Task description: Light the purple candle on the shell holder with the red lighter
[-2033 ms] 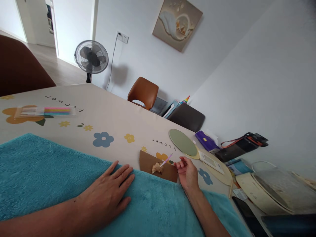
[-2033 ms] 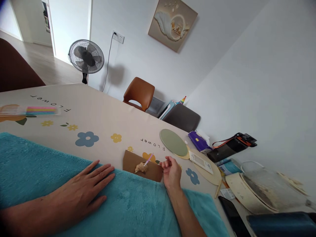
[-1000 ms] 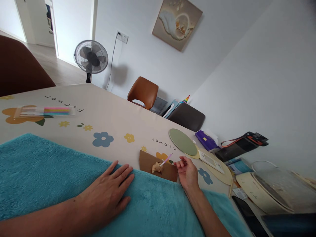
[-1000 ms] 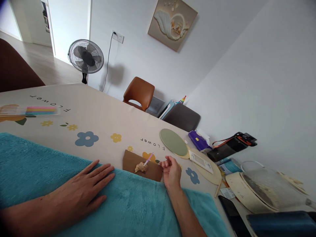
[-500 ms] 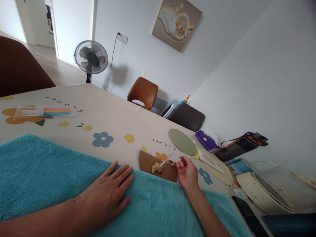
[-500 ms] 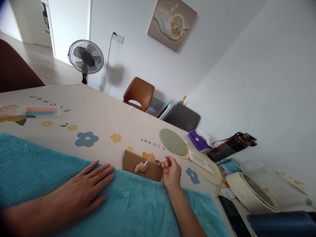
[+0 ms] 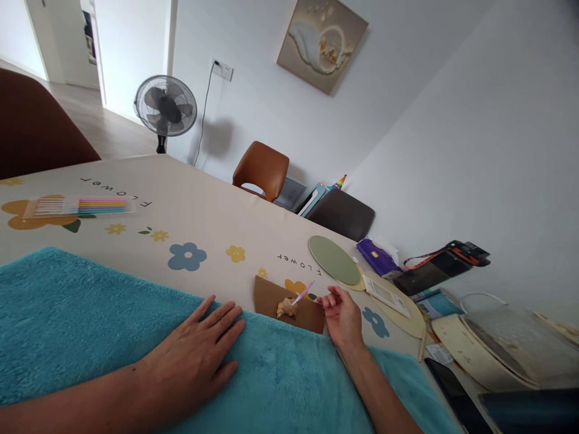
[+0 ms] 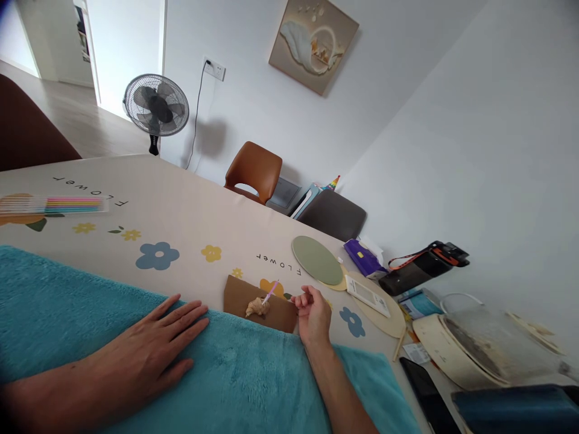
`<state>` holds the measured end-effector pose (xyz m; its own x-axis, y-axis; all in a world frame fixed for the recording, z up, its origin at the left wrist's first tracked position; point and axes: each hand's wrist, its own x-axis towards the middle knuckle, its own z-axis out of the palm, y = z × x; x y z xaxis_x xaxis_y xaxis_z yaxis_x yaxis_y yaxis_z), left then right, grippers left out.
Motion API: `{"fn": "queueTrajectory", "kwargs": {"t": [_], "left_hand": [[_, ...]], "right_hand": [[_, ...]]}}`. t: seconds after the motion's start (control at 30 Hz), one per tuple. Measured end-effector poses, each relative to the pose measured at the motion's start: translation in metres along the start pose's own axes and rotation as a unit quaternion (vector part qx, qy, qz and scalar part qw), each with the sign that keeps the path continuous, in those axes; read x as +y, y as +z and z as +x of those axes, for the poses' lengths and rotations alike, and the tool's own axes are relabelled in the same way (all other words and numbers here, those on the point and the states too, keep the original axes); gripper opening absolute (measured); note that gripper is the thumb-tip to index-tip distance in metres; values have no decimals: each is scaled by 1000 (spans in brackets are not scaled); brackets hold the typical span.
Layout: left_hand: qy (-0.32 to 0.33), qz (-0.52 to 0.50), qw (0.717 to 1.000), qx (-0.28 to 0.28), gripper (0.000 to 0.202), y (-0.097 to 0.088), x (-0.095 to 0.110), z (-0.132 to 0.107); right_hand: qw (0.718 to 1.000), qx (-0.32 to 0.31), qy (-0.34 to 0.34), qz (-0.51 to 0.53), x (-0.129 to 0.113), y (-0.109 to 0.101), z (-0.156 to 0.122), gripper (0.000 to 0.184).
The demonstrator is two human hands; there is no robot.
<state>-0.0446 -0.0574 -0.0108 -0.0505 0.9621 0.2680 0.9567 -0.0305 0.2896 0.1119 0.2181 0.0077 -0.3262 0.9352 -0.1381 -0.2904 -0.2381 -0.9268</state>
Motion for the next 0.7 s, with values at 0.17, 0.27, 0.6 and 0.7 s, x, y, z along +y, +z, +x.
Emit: {"fn": "queueTrajectory", "kwargs": {"t": [0.17,0.27,0.6,0.7], "left_hand": [[0,11,1000,3,50,3,-1,-1],[-4,10,1000,-11,50,3,-1,-1],[-24,-23,997,-75,56,-11,3,1],[-33,-29,993,-110,59,-16,6,2]], "right_hand": [[1000,5,0,0,0,0,0,10],[1000,4,-1,-1,1,0,0,10],[1000,6,-6,-5,4,-2,7,11],[1000,-5,-17,-12,5,-3,9,12]]}}
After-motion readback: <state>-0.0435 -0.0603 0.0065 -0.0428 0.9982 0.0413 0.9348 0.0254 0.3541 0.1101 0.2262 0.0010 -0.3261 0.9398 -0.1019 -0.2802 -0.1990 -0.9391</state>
